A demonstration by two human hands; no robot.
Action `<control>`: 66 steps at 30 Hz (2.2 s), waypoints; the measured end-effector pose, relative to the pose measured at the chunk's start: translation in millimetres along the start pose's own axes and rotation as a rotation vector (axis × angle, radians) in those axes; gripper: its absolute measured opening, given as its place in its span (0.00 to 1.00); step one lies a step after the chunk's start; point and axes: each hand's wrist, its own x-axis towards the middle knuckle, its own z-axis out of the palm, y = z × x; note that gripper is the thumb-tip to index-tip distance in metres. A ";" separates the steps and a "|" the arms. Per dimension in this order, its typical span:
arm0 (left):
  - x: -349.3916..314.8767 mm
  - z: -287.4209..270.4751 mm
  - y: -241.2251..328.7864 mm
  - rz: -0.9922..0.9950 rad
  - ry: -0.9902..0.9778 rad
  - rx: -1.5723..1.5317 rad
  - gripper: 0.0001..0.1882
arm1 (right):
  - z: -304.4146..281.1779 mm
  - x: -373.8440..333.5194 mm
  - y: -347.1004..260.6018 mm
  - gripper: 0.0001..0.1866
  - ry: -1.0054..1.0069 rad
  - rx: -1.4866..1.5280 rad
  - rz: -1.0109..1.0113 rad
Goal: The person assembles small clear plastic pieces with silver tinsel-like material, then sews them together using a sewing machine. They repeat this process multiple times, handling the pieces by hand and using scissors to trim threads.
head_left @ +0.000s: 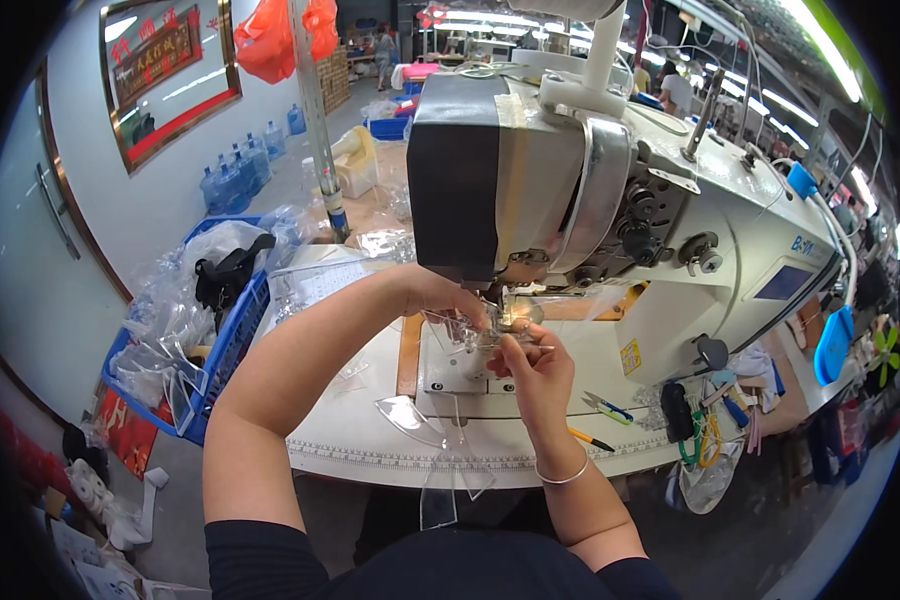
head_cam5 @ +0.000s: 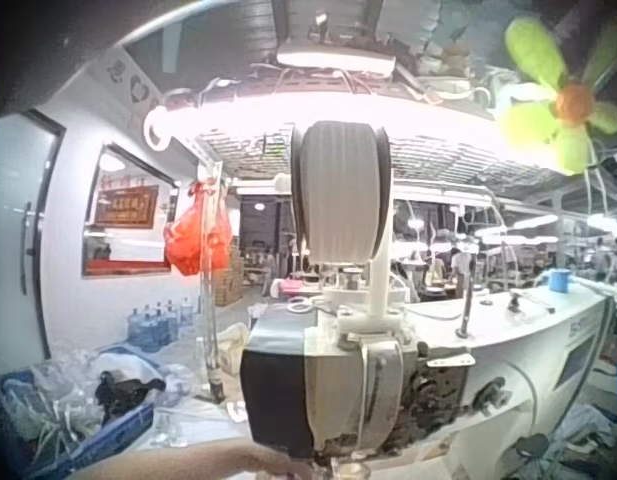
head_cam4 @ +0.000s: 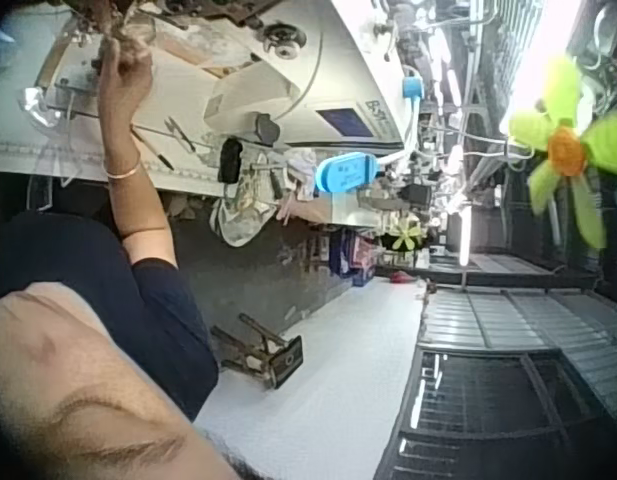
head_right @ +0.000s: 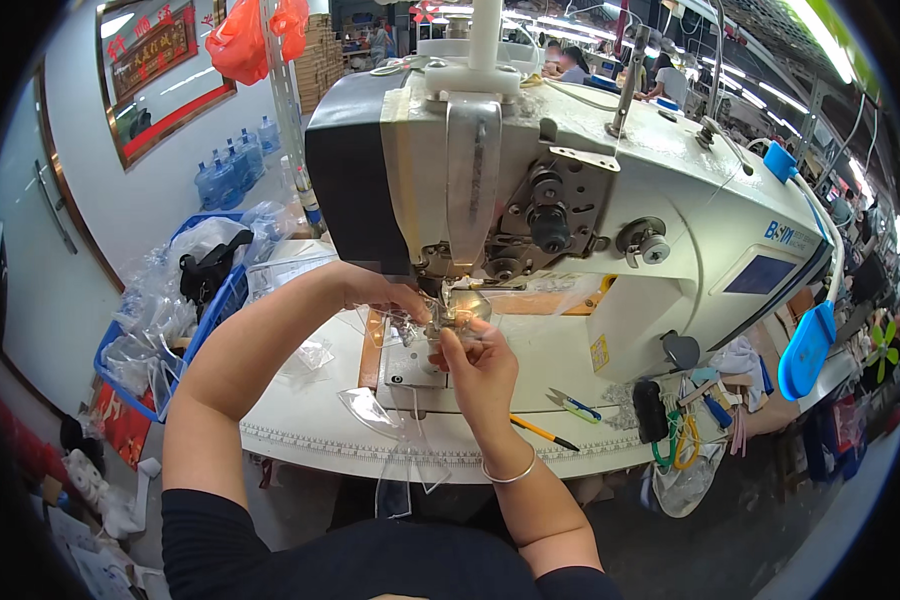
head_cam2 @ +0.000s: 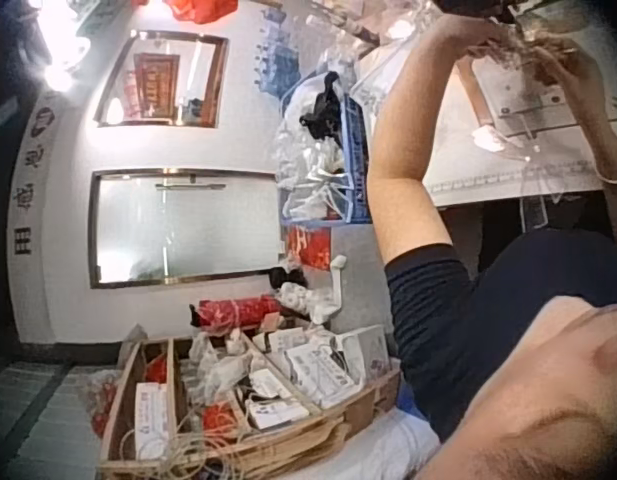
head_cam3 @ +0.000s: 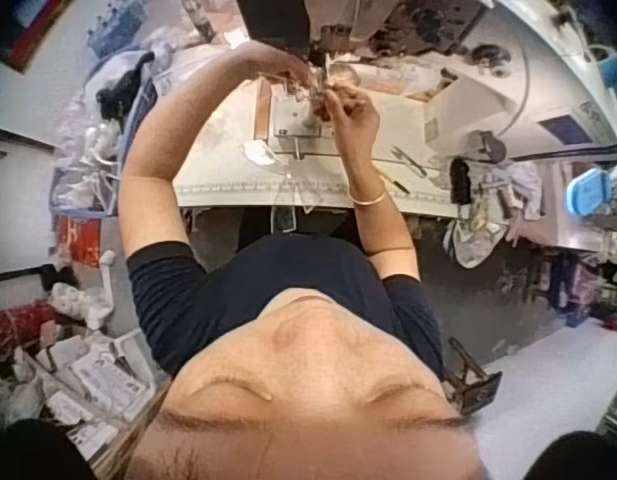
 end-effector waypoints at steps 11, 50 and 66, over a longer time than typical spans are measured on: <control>14.2 -4.3 -4.6 0.038 -0.014 -0.002 0.22 | -15.8 28.2 -13.0 0.08 0.059 -0.167 -0.001; 11.7 -4.9 2.6 0.334 0.026 -0.129 0.37 | -10.7 51.6 -19.3 0.06 0.137 -0.633 -0.193; 6.9 4.5 6.9 0.330 0.158 0.009 0.24 | -36.3 45.5 -10.6 0.12 0.058 -0.250 -0.080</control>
